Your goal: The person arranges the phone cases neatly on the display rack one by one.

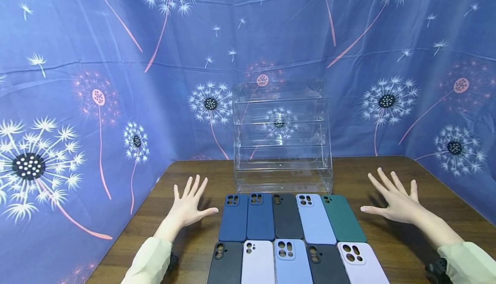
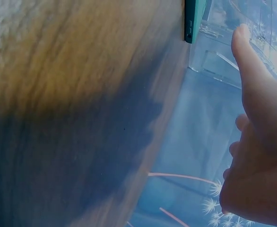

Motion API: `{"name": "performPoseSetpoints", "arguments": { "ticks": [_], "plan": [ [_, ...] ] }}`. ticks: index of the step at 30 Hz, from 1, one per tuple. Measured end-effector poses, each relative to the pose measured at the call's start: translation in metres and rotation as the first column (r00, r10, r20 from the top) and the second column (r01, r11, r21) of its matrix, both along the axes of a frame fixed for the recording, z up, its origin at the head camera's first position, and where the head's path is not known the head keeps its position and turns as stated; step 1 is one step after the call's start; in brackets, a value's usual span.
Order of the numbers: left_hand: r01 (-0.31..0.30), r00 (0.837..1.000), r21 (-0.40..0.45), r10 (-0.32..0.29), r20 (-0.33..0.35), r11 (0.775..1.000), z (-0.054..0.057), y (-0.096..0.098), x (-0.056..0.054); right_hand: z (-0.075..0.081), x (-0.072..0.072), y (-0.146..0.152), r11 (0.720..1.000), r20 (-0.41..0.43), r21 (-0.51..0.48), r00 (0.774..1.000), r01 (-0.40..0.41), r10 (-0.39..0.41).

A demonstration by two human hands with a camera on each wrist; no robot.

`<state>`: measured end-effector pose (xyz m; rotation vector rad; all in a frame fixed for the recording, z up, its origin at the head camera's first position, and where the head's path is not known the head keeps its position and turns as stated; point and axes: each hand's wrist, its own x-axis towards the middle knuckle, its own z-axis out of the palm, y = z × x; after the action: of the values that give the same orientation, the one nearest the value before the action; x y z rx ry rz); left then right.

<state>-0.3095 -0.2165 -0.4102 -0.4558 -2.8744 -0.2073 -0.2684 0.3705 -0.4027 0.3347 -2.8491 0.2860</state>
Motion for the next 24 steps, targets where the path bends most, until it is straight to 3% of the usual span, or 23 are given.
{"name": "performPoseSetpoints", "arguments": {
  "ticks": [9, 14, 19, 24],
  "plan": [
    [0.003, 1.0, 0.011, -0.003, 0.004, 1.0, 0.001, 0.0, -0.001, 0.002, 0.001, 0.001, 1.0, -0.005, 0.012, 1.0, 0.013, -0.013],
    [0.034, 0.999, 0.102, -0.034, 0.0, 0.994, 0.002, 0.0, -0.005, 0.005, 0.002, 0.001, 0.999, 0.002, -0.034, 1.0, -0.016, 0.016],
    [0.077, 0.997, 0.232, -0.076, -0.011, 0.97, 0.003, 0.001, -0.01, 0.011, 0.006, -0.001, 0.992, 0.007, -0.097, 0.996, -0.084, 0.085],
    [0.099, 0.995, 0.371, -0.091, -0.038, 0.923, 0.006, 0.005, -0.018, 0.011, 0.015, -0.006, 0.978, -0.001, -0.15, 0.99, -0.142, 0.143]
  ]
}}
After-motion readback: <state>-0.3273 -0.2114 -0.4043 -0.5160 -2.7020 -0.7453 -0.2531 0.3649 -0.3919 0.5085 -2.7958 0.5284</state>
